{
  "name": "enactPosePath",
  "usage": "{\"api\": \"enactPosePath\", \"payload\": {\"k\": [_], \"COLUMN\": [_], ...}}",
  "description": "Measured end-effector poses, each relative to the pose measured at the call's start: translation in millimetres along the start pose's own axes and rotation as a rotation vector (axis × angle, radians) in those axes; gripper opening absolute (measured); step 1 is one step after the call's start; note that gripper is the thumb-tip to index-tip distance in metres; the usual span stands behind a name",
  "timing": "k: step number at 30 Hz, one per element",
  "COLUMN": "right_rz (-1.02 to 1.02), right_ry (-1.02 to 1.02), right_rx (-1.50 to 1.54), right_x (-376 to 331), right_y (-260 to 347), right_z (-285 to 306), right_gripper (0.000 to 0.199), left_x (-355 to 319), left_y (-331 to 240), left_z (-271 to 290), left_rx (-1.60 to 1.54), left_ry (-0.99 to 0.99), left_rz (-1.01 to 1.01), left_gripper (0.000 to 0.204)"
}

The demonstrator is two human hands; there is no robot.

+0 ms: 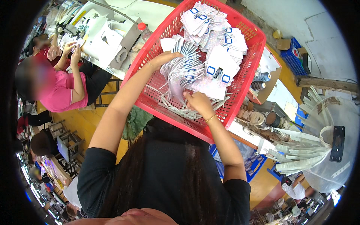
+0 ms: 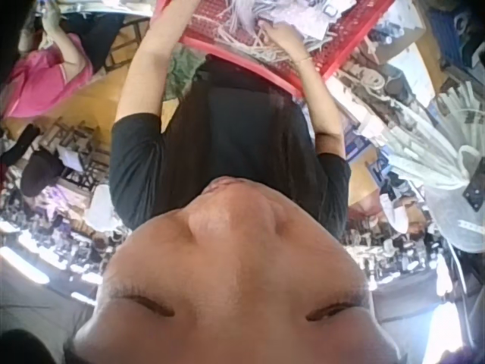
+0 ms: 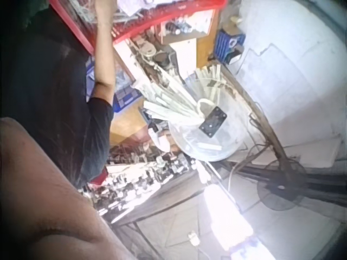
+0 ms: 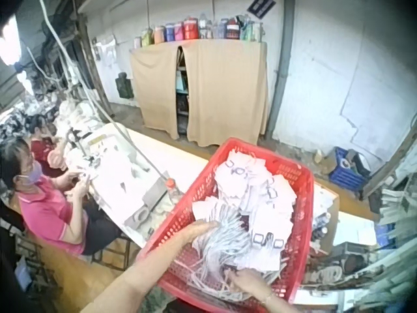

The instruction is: The person repeatedly picks small white face masks from a red basket, folds them, and places them back into the basket. The person also occasionally gathers and restacks the folded masks within the basket.

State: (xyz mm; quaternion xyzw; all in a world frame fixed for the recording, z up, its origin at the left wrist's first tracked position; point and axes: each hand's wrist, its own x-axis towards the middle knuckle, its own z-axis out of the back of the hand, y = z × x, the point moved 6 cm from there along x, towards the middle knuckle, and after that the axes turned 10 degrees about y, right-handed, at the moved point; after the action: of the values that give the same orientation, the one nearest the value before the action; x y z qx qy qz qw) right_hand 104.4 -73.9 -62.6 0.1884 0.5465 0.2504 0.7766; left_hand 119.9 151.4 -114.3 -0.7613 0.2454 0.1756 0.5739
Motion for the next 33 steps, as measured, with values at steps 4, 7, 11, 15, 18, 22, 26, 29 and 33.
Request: {"api": "enactPosePath", "payload": {"k": [4,7,11,15,18,22,26,29,33], "right_rz": [0.287,0.541,0.812,0.752,0.691,0.675,0.713,0.74,0.884], "right_ry": [-0.355,-0.613,-0.67,-0.422,-0.262,-0.266,-0.418,-0.751,-1.162], "right_rx": [-0.116,-0.211,-0.431,-0.731,-0.868,-0.898,-0.86,-0.721,-0.04], "right_x": [-30.1,-39.1,-25.0,4.9,18.7,22.3,2.1,-47.6,-152.9], "right_y": [27.5,51.3,80.4,94.0,97.3,102.4,115.7,129.3,121.1], "right_z": [35.0,58.2,70.0,70.7,70.4,71.0,83.8,135.4,184.9], "right_gripper": [0.019,0.011,0.017,0.019,0.017,0.009,0.011,0.013,0.007], "left_x": [-31.3,-70.3,-85.4,-84.1,-80.7,-77.3,-78.8,-77.1,-76.1], "left_y": [-10.3,-33.1,-38.2,-26.7,-25.9,-21.0,-21.4,-18.8,-21.4], "left_z": [9.0,-6.3,-59.6,-73.0,-67.0,-60.1,-59.0,-59.7,-61.3], "left_rx": [0.31,0.51,1.054,1.24,1.309,1.212,1.226,1.189,1.156], "left_ry": [-0.404,-0.682,-0.48,-0.417,-0.464,-0.386,-0.328,-0.275,-0.29], "left_rz": [0.047,-0.183,-0.256,-0.195,-0.214,-0.218,-0.26,-0.226,-0.284], "left_gripper": [0.082,0.094,0.091,0.086,0.08,0.073,0.068,0.07,0.069]}}
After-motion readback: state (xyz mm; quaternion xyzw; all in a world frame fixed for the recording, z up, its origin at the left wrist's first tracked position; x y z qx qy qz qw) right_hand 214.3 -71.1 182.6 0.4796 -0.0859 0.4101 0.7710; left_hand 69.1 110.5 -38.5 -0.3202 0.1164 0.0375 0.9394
